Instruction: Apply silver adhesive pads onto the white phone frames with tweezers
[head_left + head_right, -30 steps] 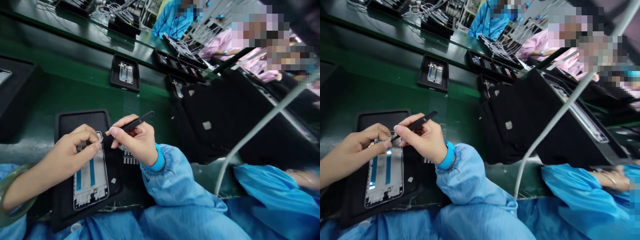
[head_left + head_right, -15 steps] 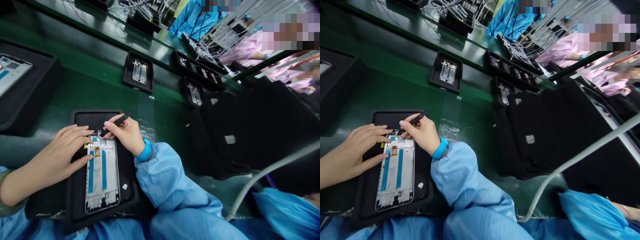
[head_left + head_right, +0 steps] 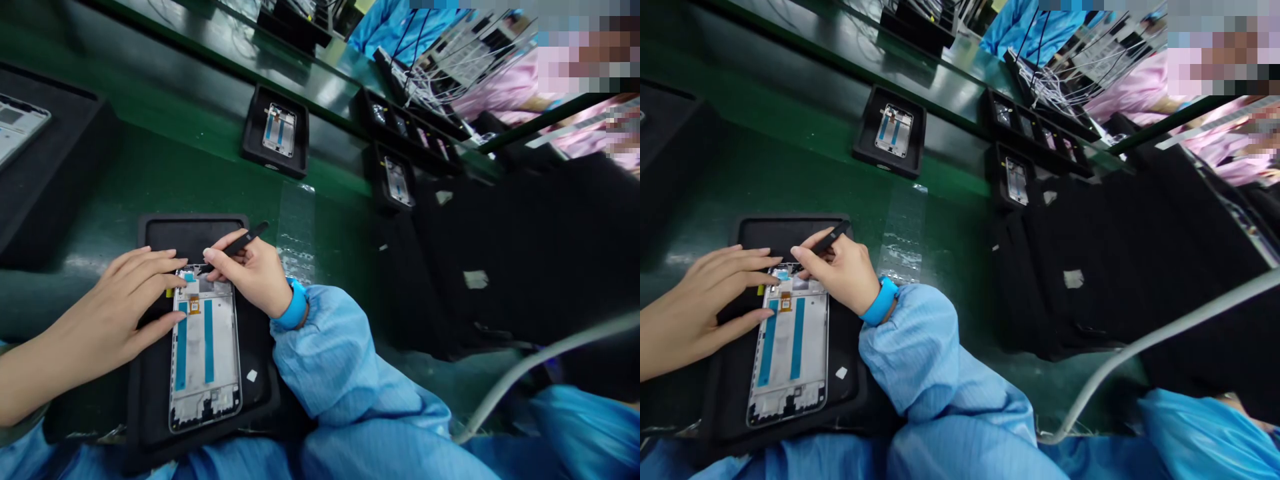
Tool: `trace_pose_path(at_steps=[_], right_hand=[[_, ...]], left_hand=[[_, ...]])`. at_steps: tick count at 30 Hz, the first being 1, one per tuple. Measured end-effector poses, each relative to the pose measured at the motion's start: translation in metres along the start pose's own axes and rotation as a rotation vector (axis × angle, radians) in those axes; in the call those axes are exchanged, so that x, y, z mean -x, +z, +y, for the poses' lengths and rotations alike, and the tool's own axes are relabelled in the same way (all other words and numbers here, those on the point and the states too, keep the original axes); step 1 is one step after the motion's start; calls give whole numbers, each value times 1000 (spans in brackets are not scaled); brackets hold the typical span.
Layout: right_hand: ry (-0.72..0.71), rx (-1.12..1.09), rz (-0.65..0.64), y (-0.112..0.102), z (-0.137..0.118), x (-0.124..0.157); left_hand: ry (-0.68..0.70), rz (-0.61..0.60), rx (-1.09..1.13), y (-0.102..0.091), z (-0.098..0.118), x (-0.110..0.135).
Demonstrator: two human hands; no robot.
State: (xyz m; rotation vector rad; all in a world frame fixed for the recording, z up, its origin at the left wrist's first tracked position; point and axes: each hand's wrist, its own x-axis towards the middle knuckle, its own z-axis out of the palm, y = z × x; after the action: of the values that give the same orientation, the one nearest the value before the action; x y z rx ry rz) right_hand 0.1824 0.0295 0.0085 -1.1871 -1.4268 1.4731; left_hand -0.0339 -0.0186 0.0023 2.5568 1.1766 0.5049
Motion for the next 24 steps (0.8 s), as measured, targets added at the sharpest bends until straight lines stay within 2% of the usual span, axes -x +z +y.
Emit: trace_pose_path(at_steps=[10,17,19,22,24], right_hand=[[-52,141,-12,0,0,1],[-167,355,-13,2,-9,5],[-176,278,29,1,-11,3],[-146,23,127,-1,-11,-2],[-109,-87,125,-2,-10,-5]], left_hand=[[53,-9,-60,-3,1,-2],[30,-5,-140,-1,11,-7],[22,7,-150,0,14,-7],[9,21,-150,0,17,-7],[-1,27,-142,1,18,-6]])
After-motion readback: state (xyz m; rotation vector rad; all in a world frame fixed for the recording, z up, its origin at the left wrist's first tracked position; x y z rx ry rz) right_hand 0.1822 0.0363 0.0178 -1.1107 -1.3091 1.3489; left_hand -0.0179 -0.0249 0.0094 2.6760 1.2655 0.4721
